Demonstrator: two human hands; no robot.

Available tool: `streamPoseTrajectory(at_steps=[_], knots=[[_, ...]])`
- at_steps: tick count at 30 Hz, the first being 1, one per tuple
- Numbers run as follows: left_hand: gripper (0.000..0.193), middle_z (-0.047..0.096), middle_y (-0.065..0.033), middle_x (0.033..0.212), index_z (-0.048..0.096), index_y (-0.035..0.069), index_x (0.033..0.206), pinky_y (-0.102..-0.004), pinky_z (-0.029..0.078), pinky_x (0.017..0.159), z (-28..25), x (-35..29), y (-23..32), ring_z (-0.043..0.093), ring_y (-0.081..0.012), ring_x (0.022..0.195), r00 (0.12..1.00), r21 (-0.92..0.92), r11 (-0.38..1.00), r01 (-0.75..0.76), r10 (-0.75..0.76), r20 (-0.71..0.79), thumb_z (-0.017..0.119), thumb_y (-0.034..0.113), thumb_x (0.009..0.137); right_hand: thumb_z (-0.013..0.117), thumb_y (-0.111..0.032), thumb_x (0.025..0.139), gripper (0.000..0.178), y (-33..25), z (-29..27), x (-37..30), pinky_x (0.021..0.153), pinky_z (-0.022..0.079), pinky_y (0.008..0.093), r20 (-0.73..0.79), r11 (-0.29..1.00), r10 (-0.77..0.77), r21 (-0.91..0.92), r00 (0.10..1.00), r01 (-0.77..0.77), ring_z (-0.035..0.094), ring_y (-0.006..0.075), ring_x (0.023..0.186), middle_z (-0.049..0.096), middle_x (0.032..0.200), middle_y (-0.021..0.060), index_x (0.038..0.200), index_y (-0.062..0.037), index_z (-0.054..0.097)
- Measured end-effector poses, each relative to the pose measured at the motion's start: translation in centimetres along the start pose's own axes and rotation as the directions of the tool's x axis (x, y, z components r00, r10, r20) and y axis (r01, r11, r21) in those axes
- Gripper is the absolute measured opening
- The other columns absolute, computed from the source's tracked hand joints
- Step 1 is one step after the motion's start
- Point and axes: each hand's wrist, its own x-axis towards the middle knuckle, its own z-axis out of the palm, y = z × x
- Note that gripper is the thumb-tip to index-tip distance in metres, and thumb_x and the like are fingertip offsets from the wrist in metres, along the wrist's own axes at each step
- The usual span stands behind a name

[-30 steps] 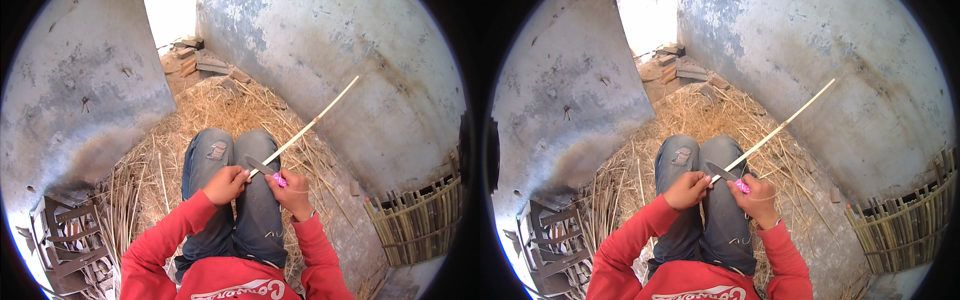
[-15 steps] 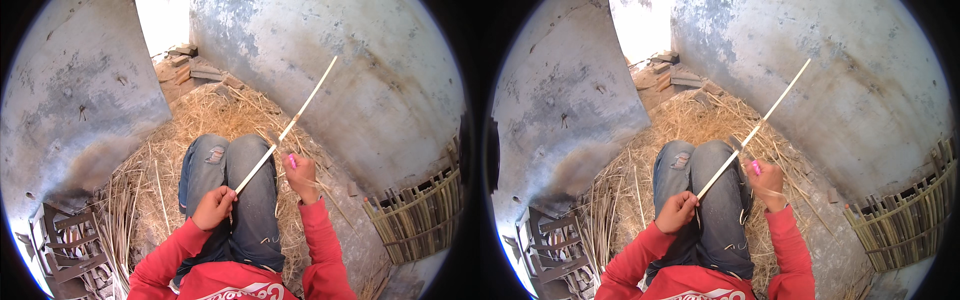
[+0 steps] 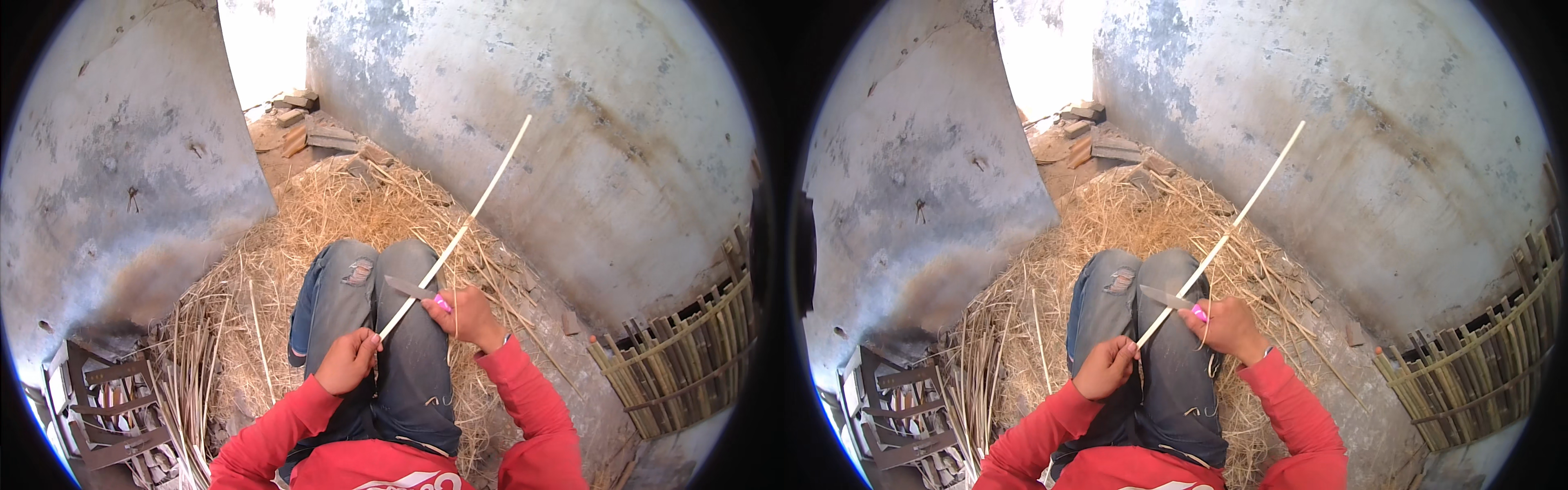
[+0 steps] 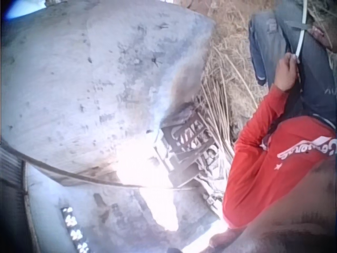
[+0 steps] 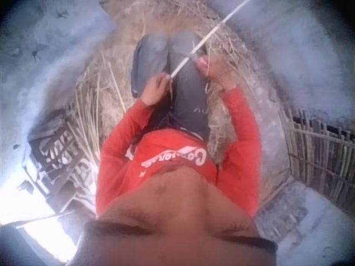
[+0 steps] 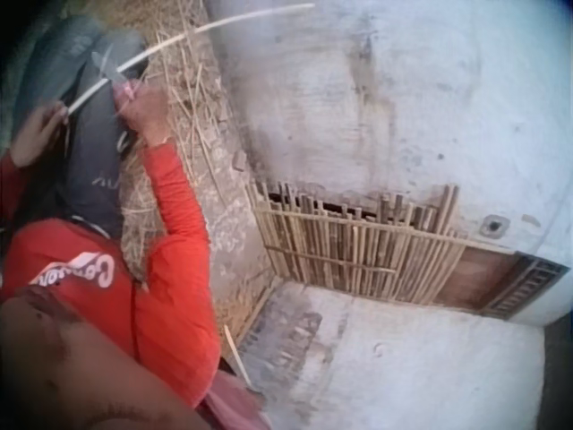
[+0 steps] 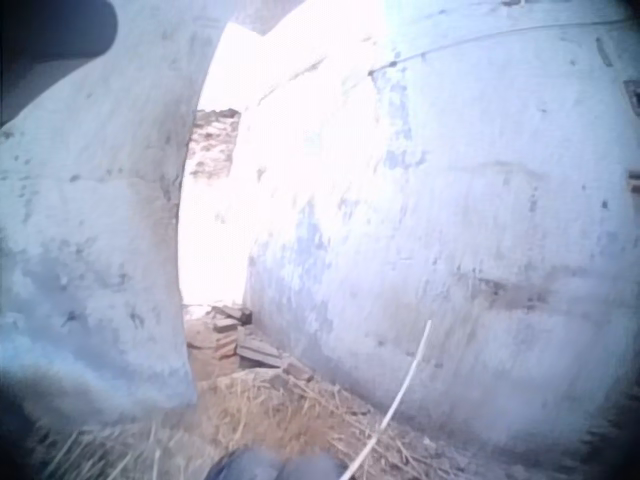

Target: The person uses a small knife to shave and smooth the surface of a thin wooden strip by hand, working on one side and then turning the strip over to shave the other side.

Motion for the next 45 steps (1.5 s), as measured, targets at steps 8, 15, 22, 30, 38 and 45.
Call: streamPoseTrajectory(at_steps=[8,15,22,30,38,45], knots=[[0.030,0.043,0.0048,0.058,0.057,0.006,0.097,-0.0239,0.031,0.045,-0.4,-0.9,0.5,0.038,-0.0052,0.047,0.996,-0.042,0.995,0.086,-0.085,0.020,0.047,0.029,0.113,0.062,-0.052,0.099,0.056,1.0,0.2,0.5,0.050,0.046,0.0492,-0.067,0.970,0.242,0.021,0.968,-0.241,0.058,0.0404,0.049,0.058,0.056,0.0189,0.067,-0.0073,0.066],[0.028,0.052,0.0019,0.062,0.061,0.003,0.094,-0.0242,0.035,0.050,1.2,-2.0,-0.3,0.045,-0.0047,0.052,0.952,0.309,0.931,-0.196,0.256,-0.167,0.051,0.023,0.111,0.059,-0.054,0.100,0.057,2.6,-1.3,1.6,0.053,0.047,0.0503,-0.036,0.973,0.221,-0.053,0.975,-0.223,0.061,0.0410,0.053,0.060,0.057,0.0202,0.067,-0.0082,0.068],[0.027,0.050,0.0030,0.063,0.059,0.004,0.097,-0.0243,0.034,0.048,0.6,-2.2,-0.2,0.043,-0.0049,0.051,0.984,0.154,0.985,-0.079,0.102,-0.148,0.050,0.024,0.112,0.065,-0.050,0.098,0.054,3.8,-0.5,1.8,0.052,0.045,0.0485,-0.095,0.940,0.341,0.050,0.935,-0.338,0.059,0.0399,0.052,0.059,0.058,0.0207,0.069,-0.0047,0.068],[0.029,0.044,0.0050,0.059,0.057,0.005,0.098,-0.0238,0.031,0.045,0.3,-2.0,0.2,0.037,-0.0049,0.047,0.998,0.080,0.997,-0.002,0.007,-0.059,0.047,0.028,0.113,0.064,-0.049,0.099,0.055,4.0,-0.9,1.7,0.054,0.045,0.0459,-0.010,0.921,0.386,0.054,0.922,-0.385,0.057,0.0356,0.050,0.058,0.057,0.0196,0.067,-0.0041,0.068],[0.030,0.037,0.0056,0.059,0.055,0.006,0.101,-0.0254,0.026,0.042,-1.0,-2.4,0.6,0.031,-0.0052,0.046,0.988,-0.121,0.981,0.151,-0.146,0.047,0.045,0.030,0.114,0.064,-0.049,0.098,0.053,2.6,-0.6,2.7,0.054,0.045,0.0471,0.076,0.948,0.266,0.162,0.961,-0.275,0.059,0.0385,0.053,0.058,0.058,0.0208,0.071,-0.0040,0.071],[0.032,0.032,0.0052,0.062,0.054,0.006,0.101,-0.0252,0.022,0.043,-1.5,-2.8,0.9,0.025,-0.0057,0.048,0.970,-0.246,0.939,0.240,-0.224,0.093,0.043,0.033,0.114,0.063,-0.052,0.098,0.059,1.8,-0.2,2.7,0.049,0.042,0.0471,0.135,0.988,0.126,0.070,0.983,-0.137,0.055,0.0374,0.048,0.055,0.054,0.0204,0.063,-0.0048,0.066]])
